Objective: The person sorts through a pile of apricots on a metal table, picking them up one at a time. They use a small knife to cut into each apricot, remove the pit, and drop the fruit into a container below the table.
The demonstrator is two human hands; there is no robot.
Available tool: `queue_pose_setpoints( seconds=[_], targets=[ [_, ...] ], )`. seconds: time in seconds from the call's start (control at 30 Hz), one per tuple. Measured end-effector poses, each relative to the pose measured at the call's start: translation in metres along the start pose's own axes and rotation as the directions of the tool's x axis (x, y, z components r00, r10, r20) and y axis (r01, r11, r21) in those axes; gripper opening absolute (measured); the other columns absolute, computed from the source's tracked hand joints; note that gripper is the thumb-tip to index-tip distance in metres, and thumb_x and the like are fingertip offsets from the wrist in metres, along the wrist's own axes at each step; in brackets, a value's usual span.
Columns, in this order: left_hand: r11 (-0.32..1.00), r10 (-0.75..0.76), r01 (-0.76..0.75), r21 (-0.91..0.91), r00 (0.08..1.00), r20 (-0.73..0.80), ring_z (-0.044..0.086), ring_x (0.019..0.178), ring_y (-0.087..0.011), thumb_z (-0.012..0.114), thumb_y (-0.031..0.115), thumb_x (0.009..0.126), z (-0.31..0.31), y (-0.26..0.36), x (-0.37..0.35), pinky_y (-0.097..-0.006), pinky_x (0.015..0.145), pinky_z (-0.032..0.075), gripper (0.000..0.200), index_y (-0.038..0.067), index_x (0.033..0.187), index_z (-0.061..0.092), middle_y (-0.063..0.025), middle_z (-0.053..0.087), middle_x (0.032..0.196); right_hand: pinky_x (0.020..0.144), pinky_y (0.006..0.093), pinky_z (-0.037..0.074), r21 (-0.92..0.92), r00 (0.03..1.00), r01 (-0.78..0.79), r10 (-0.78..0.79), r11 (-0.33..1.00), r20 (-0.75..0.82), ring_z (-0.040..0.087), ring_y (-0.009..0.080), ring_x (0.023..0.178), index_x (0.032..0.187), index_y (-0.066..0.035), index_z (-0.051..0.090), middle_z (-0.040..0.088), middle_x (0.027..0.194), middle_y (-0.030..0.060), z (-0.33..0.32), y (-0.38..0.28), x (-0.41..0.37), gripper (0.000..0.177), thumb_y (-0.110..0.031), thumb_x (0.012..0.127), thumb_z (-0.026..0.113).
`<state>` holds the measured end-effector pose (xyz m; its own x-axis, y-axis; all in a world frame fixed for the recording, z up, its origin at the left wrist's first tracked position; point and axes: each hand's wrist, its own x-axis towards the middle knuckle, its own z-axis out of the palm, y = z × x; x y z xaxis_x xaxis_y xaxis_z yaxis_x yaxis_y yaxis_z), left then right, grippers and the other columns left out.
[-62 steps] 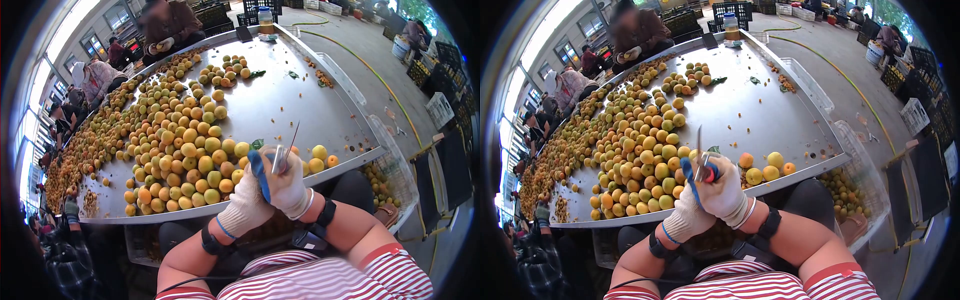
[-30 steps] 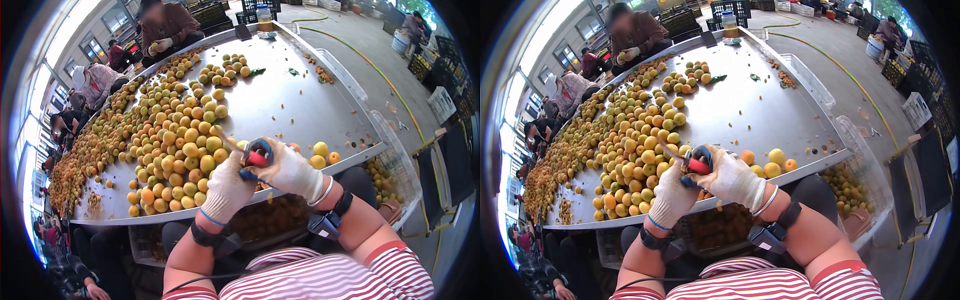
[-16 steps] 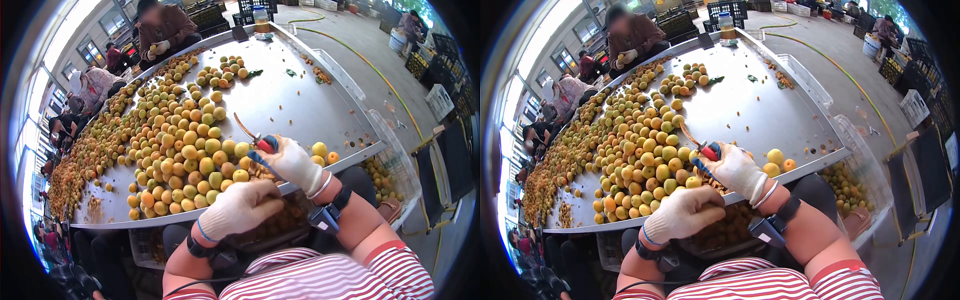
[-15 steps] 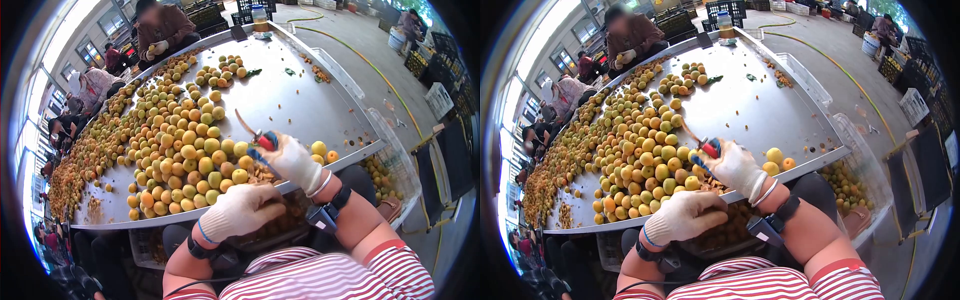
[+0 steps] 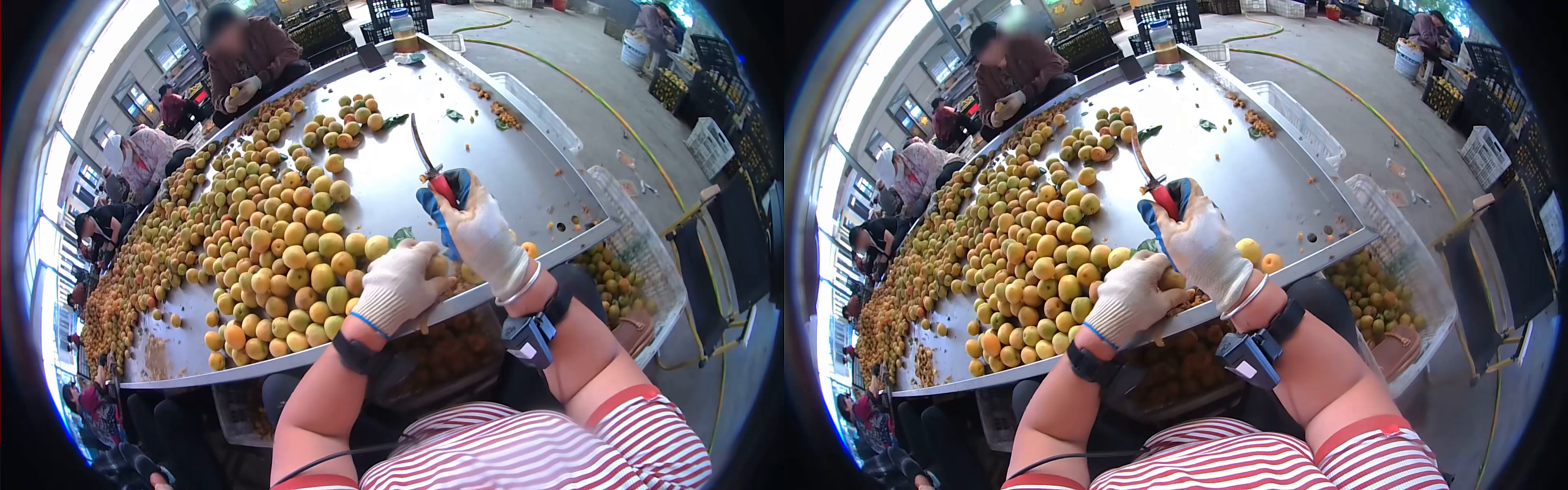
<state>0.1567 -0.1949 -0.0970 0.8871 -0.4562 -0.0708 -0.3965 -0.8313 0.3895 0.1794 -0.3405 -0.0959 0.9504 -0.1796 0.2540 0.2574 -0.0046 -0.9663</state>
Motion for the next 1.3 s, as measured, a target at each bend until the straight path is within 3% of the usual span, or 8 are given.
queue_pose_setpoints(
  seconds=[0.1, 0.2, 0.3, 0.4, 0.6, 0.83, 1.1, 1.3],
  targets=[
    [0.924, -0.047, -0.007, -0.383, 0.990, -0.132, 0.069, 0.092, -0.0276, 0.078, 0.028, 0.081, -0.016, -0.011, -0.011, -0.0370, 0.082, 0.056, 0.046, 0.010, 0.120, 0.065, -0.0139, 0.067, 0.105, 0.069, 0.0284, 0.055, 0.028, 0.997, 0.080, -0.080, 0.996, -0.002, 0.063, 0.0098, 0.077, 0.110, 0.003, 0.055, 0.069, 0.087, 0.0096, -0.006, -0.012, -0.006, 0.020, -0.010, 0.098, 0.062],
    [0.490, -0.069, -0.053, -0.870, 0.993, -0.100, 0.067, 0.094, -0.0151, 0.069, 0.014, 0.090, -0.032, -0.023, -0.028, -0.0296, 0.085, 0.056, 0.046, 0.000, 0.132, 0.055, -0.0118, 0.066, 0.113, 0.064, 0.0224, 0.052, 0.402, 0.987, -0.161, 0.136, 0.901, 0.089, 0.059, 0.0053, 0.074, 0.114, 0.000, 0.058, 0.067, 0.088, 0.0021, -0.001, -0.023, -0.012, 0.015, -0.010, 0.102, 0.056],
    [0.270, -0.108, 0.004, -0.963, 0.994, -0.027, 0.066, 0.095, -0.0182, 0.060, 0.011, 0.095, -0.063, -0.012, -0.053, -0.0311, 0.088, 0.055, 0.050, -0.001, 0.141, 0.047, -0.0125, 0.062, 0.116, 0.068, 0.0201, 0.053, 0.205, 0.940, -0.260, 0.199, 0.943, 0.278, 0.058, 0.0044, 0.077, 0.117, 0.001, 0.059, 0.066, 0.094, 0.0018, -0.010, -0.033, -0.016, 0.019, -0.012, 0.104, 0.054],
    [-0.049, -0.066, -0.092, -0.995, 0.994, -0.089, 0.065, 0.093, -0.0205, 0.059, 0.017, 0.094, -0.058, -0.014, -0.065, -0.0333, 0.088, 0.054, 0.056, -0.004, 0.143, 0.043, -0.0120, 0.060, 0.116, 0.065, 0.0180, 0.051, 0.343, 0.916, -0.292, 0.157, 0.893, 0.370, 0.057, 0.0031, 0.074, 0.121, 0.000, 0.058, 0.063, 0.092, 0.0008, -0.006, -0.040, -0.028, 0.022, -0.015, 0.105, 0.053],
    [-0.007, 0.037, -0.129, -0.992, 0.991, -0.129, 0.064, 0.087, -0.0177, 0.072, 0.027, 0.089, -0.056, -0.027, -0.078, -0.0297, 0.079, 0.052, 0.072, -0.003, 0.145, 0.039, -0.0114, 0.060, 0.109, 0.048, 0.0181, 0.035, 0.285, 0.809, -0.361, 0.146, 0.888, 0.570, 0.044, 0.0022, 0.054, 0.106, -0.008, 0.058, 0.053, 0.069, -0.0064, -0.003, -0.060, -0.052, 0.020, -0.025, 0.107, 0.050],
    [0.136, -0.023, -0.151, -0.979, 0.988, -0.155, 0.061, 0.084, -0.0142, 0.069, 0.027, 0.093, -0.057, -0.024, -0.085, -0.0274, 0.075, 0.052, 0.062, -0.003, 0.140, 0.041, -0.0115, 0.059, 0.111, 0.058, 0.0184, 0.043, 0.169, 0.780, -0.227, 0.075, 0.959, 0.621, 0.053, 0.0042, 0.066, 0.109, -0.004, 0.058, 0.058, 0.075, -0.0011, 0.002, -0.058, -0.061, 0.012, -0.013, 0.105, 0.051],
    [0.387, -0.045, -0.209, -0.898, 0.969, -0.245, 0.059, 0.090, -0.0137, 0.062, 0.022, 0.097, -0.058, -0.014, -0.090, -0.0276, 0.081, 0.053, 0.051, -0.005, 0.136, 0.042, -0.0117, 0.056, 0.119, 0.058, 0.0364, 0.052, -0.067, 0.850, 0.108, -0.057, 0.992, 0.523, 0.064, 0.0334, 0.061, 0.114, 0.000, 0.058, 0.063, 0.075, 0.0159, 0.008, -0.035, -0.068, 0.018, -0.010, 0.099, 0.054],
    [0.665, 0.102, -0.461, -0.588, 0.835, -0.541, 0.059, 0.105, -0.0235, 0.063, 0.022, 0.097, -0.042, -0.029, -0.083, -0.0328, 0.094, 0.049, 0.047, -0.007, 0.130, 0.048, -0.0176, 0.056, 0.121, 0.059, 0.0435, 0.052, -0.236, 0.882, 0.272, -0.143, 0.933, 0.449, 0.064, 0.0398, 0.064, 0.114, 0.004, 0.057, 0.064, 0.076, 0.0196, 0.014, -0.030, -0.076, 0.022, -0.010, 0.097, 0.056]
  ],
)
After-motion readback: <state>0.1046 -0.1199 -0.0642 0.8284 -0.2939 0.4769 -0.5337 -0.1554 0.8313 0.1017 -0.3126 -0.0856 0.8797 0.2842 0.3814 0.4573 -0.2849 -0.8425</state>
